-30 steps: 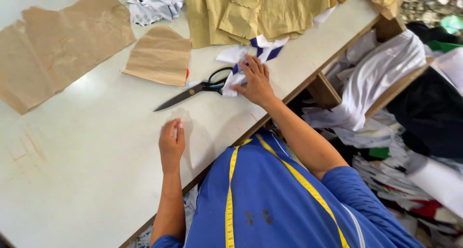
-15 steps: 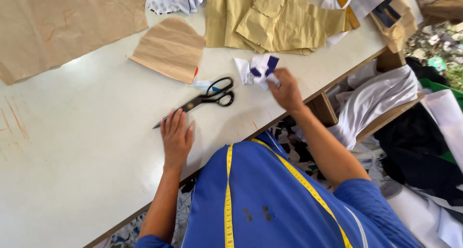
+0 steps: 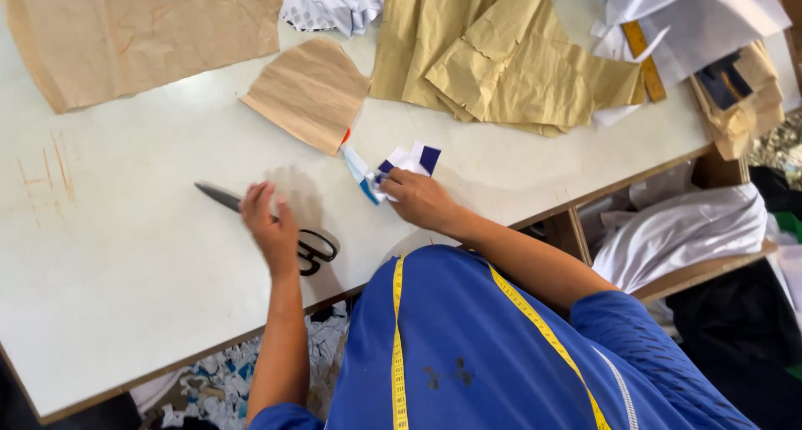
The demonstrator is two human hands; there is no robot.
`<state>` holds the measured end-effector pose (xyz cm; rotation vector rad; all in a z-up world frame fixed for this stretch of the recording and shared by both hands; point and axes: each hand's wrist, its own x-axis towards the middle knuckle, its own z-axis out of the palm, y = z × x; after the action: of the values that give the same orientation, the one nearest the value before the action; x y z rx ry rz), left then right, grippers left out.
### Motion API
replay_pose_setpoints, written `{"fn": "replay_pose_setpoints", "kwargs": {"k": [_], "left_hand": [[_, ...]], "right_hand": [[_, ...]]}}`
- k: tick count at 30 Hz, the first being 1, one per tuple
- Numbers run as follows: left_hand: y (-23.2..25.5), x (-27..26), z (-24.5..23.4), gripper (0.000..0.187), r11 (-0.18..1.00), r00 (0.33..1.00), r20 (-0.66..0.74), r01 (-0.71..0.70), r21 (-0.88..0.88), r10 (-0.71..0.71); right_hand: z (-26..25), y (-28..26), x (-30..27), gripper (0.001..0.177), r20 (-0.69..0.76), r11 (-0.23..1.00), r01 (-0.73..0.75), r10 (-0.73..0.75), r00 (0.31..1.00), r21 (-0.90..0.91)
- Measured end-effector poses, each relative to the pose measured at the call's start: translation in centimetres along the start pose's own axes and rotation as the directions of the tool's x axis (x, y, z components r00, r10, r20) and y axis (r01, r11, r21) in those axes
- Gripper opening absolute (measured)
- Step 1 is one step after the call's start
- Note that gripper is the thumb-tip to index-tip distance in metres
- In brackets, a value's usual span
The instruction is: The person uses shears to cut a light blue fabric piece on a white table. They then handle a white jersey with blue and black graphics, folding and arranging it. Finally, they fold a brown paper pattern and place it into a drawer.
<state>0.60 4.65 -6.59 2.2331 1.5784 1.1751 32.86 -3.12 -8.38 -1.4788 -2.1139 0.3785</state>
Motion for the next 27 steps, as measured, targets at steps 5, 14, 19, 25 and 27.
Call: {"fn": "replay_pose_setpoints", "kwargs": {"k": [5,14,19,25,27], "left_hand": [[7.2,5.0,5.4,0.032,0.987,0.982,0.104,-0.162,0.009,0.16],[1.0,7.3,8.6,0.021,0.892,0.984,0.005,0.159,0.423,-0.178],[-1.5,9.2,6.8,0.048,0.682,0.872,-0.133,0.456,0.572,-0.472],[-3.4,11.6,6.3,0.017,0.815,0.909,0.051,0.346,0.465,-0.415],[-5.3,13.9,6.1,0.016,0.91,0.927,0.101,0.327,0.256,-0.361]], "right_hand": [[-2.6,-2.9,4.8,0.069,0.053,0.992,0.126,-0.125,0.991,0.002],[-0.4,3.6,2.4,0.026,-0.108,0.976,0.216,-0.214,0.971,0.012],[-2.8,6.6,-1.0,0.028,-0.235,0.993,0.09,-0.105,0.966,-0.076],[-5.2,9.0,0.0,0.022,-0.269,0.997,-0.053,0.037,0.963,-0.051],[-5.4,8.7,0.3,0.02,-0.279,0.996,-0.087,0.077,0.957,-0.024]]}}
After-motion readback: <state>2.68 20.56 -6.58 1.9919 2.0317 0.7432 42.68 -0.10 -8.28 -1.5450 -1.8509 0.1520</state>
